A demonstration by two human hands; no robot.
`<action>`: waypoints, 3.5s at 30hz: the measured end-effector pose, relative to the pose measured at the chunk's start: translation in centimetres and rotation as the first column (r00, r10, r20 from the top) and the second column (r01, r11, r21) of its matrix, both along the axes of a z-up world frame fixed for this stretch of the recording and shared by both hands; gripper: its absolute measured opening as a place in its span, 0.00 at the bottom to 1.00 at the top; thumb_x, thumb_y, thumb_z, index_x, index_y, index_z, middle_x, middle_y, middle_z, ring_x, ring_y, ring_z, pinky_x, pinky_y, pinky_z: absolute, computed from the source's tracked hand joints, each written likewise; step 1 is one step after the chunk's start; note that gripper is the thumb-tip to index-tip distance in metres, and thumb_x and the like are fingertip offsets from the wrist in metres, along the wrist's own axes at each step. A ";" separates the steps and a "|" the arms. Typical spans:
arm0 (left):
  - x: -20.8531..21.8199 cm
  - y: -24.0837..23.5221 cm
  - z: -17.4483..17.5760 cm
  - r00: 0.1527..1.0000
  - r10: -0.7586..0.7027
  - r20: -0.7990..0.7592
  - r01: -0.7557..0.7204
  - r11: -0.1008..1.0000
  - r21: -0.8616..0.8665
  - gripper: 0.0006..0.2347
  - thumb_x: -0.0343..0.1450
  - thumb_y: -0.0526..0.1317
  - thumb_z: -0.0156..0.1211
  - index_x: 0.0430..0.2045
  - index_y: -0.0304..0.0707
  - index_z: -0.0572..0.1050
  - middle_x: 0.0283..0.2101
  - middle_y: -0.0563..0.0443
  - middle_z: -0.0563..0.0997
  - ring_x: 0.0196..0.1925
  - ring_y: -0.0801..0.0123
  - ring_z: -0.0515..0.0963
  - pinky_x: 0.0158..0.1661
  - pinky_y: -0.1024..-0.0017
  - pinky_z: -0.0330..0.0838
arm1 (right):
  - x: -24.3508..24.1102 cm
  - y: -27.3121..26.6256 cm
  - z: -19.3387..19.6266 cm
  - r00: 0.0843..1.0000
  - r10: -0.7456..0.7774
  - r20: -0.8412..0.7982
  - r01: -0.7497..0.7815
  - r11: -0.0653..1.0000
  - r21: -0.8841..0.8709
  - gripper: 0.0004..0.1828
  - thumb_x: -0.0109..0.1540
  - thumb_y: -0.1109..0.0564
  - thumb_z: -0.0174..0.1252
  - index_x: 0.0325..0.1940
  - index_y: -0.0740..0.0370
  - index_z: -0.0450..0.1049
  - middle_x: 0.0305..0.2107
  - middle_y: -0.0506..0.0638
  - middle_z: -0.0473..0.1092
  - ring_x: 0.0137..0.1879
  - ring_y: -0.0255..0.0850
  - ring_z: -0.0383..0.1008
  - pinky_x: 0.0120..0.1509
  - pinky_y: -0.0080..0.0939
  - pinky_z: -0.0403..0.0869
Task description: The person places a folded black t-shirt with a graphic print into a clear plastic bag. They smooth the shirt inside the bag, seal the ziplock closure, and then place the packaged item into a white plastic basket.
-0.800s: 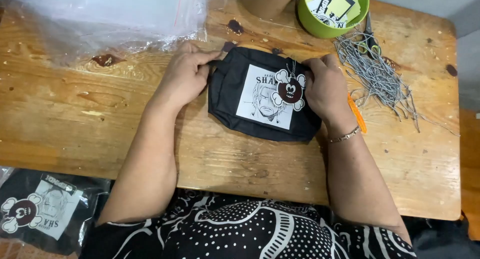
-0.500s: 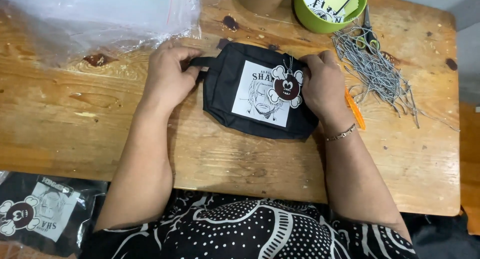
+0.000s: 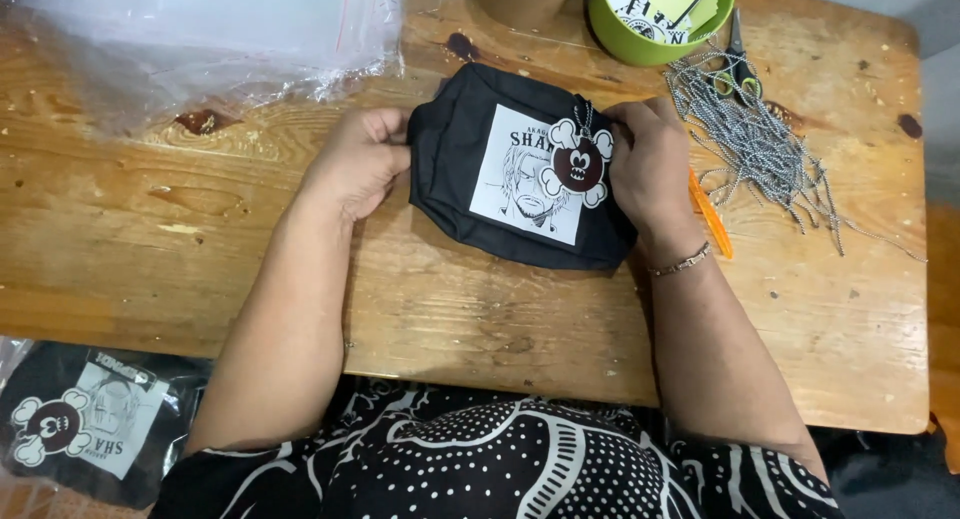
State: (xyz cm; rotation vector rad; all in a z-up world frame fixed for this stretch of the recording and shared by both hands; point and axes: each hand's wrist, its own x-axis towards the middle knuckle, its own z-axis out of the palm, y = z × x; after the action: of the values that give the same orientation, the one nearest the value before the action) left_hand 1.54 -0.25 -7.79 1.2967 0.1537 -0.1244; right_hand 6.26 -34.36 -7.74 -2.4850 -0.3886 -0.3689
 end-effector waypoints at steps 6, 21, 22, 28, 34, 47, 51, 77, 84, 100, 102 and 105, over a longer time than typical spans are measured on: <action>-1.0 -2.0 2.5 0.995 -0.091 0.031 0.096 0.927 -0.363 0.13 0.62 0.23 0.66 0.39 0.29 0.81 0.35 0.38 0.85 0.37 0.57 0.87 0.43 0.65 0.85 | -1.3 1.8 2.2 1.000 0.008 0.007 -0.009 0.993 0.119 0.12 0.65 0.67 0.57 0.50 0.62 0.81 0.40 0.58 0.69 0.49 0.59 0.76 0.49 0.48 0.76; -1.3 -3.1 5.5 0.975 -0.218 0.034 0.190 0.748 -0.636 0.29 0.69 0.56 0.62 0.52 0.24 0.74 0.51 0.31 0.81 0.53 0.50 0.84 0.56 0.58 0.81 | -1.5 2.0 2.0 0.999 -0.043 -0.017 0.044 0.999 0.027 0.13 0.64 0.66 0.58 0.50 0.61 0.82 0.41 0.59 0.68 0.48 0.62 0.75 0.51 0.54 0.76; -1.1 -3.0 4.9 0.975 -0.220 0.036 0.192 0.747 -0.637 0.29 0.69 0.56 0.62 0.52 0.24 0.74 0.51 0.31 0.81 0.53 0.50 0.84 0.56 0.58 0.81 | -1.5 2.0 1.9 0.999 -0.045 -0.015 0.045 0.999 0.026 0.13 0.64 0.66 0.58 0.50 0.61 0.82 0.41 0.59 0.68 0.48 0.62 0.75 0.51 0.54 0.76; -0.8 -2.5 3.9 0.982 -0.147 -0.119 0.102 0.943 -0.316 0.13 0.60 0.29 0.72 0.34 0.22 0.77 0.33 0.34 0.84 0.34 0.52 0.87 0.35 0.61 0.84 | -1.8 2.3 2.0 0.997 -0.073 -0.028 0.072 0.997 -0.021 0.12 0.63 0.62 0.60 0.49 0.55 0.83 0.41 0.54 0.69 0.46 0.57 0.76 0.49 0.52 0.76; -0.9 -3.5 5.2 0.975 -0.202 -0.095 0.174 0.953 -0.247 0.14 0.59 0.27 0.69 0.37 0.26 0.79 0.33 0.38 0.84 0.34 0.58 0.87 0.35 0.65 0.84 | -1.9 2.5 2.1 0.997 -0.068 -0.044 0.067 0.998 -0.013 0.12 0.63 0.62 0.59 0.49 0.55 0.83 0.40 0.56 0.70 0.47 0.60 0.75 0.49 0.53 0.75; -1.0 -4.3 3.9 0.994 -0.086 0.062 0.056 0.923 0.380 0.22 0.68 0.37 0.66 0.56 0.29 0.69 0.43 0.39 0.76 0.51 0.56 0.78 0.47 0.64 0.77 | -1.6 2.1 1.6 0.996 -0.054 0.064 0.053 0.998 0.018 0.09 0.64 0.58 0.61 0.47 0.53 0.83 0.39 0.53 0.70 0.45 0.58 0.76 0.46 0.52 0.75; -1.6 -4.9 6.4 0.979 -0.198 0.040 0.116 0.715 0.690 0.24 0.72 0.43 0.55 0.62 0.32 0.66 0.52 0.29 0.77 0.60 0.37 0.75 0.54 0.48 0.72 | -1.7 2.1 1.6 0.997 -0.064 0.053 0.065 0.998 -0.011 0.09 0.64 0.56 0.61 0.47 0.51 0.82 0.39 0.54 0.71 0.45 0.59 0.76 0.46 0.53 0.75; -2.6 -10.3 3.9 0.783 -0.469 0.409 -0.386 0.151 0.910 0.26 0.70 0.47 0.62 0.55 0.18 0.72 0.61 0.19 0.69 0.73 0.22 0.52 0.65 0.26 0.27 | -2.2 1.5 3.7 1.000 -0.025 0.011 0.026 0.998 -0.058 0.12 0.65 0.54 0.62 0.51 0.58 0.81 0.40 0.57 0.68 0.49 0.61 0.73 0.50 0.55 0.74; 2.2 -12.8 5.0 0.643 -0.529 0.554 -0.459 0.312 0.832 0.08 0.66 0.42 0.63 0.30 0.36 0.77 0.32 0.47 0.72 0.38 0.50 0.73 0.41 0.51 0.66 | -2.7 1.1 5.9 0.987 -0.010 0.163 0.022 0.998 -0.067 0.07 0.66 0.58 0.62 0.47 0.58 0.81 0.37 0.55 0.68 0.41 0.55 0.73 0.45 0.50 0.73; 19.5 -23.2 6.3 0.877 -0.442 0.187 -0.113 0.187 0.976 0.07 0.64 0.23 0.59 0.26 0.36 0.77 0.33 0.39 0.79 0.33 0.47 0.82 0.29 0.54 0.77 | -1.8 1.4 9.8 0.999 0.024 0.035 -0.027 0.998 0.064 0.09 0.65 0.63 0.57 0.45 0.65 0.82 0.35 0.54 0.73 0.36 0.45 0.74 0.41 0.44 0.70; 20.8 -24.0 5.3 0.878 -0.440 0.190 -0.161 0.101 0.982 0.10 0.63 0.22 0.57 0.21 0.41 0.77 0.26 0.45 0.79 0.28 0.55 0.80 0.26 0.58 0.75 | -1.6 1.6 10.0 0.999 0.041 0.021 -0.042 0.996 0.074 0.08 0.65 0.64 0.57 0.45 0.63 0.81 0.34 0.53 0.72 0.37 0.45 0.72 0.42 0.44 0.69; 21.4 -24.6 5.9 0.904 -0.418 0.091 -0.082 0.039 0.996 0.11 0.66 0.23 0.57 0.21 0.45 0.78 0.26 0.50 0.79 0.28 0.60 0.79 0.29 0.63 0.74 | -1.7 2.2 10.3 0.999 0.053 -0.006 -0.051 0.991 0.122 0.09 0.64 0.65 0.55 0.44 0.64 0.81 0.34 0.54 0.74 0.38 0.45 0.74 0.43 0.43 0.71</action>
State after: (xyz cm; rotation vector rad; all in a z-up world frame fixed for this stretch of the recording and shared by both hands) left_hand 22.94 -24.87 -1.94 2.8213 -0.3694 0.0668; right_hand 4.57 -32.16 2.58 -2.3520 -0.4135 -0.3488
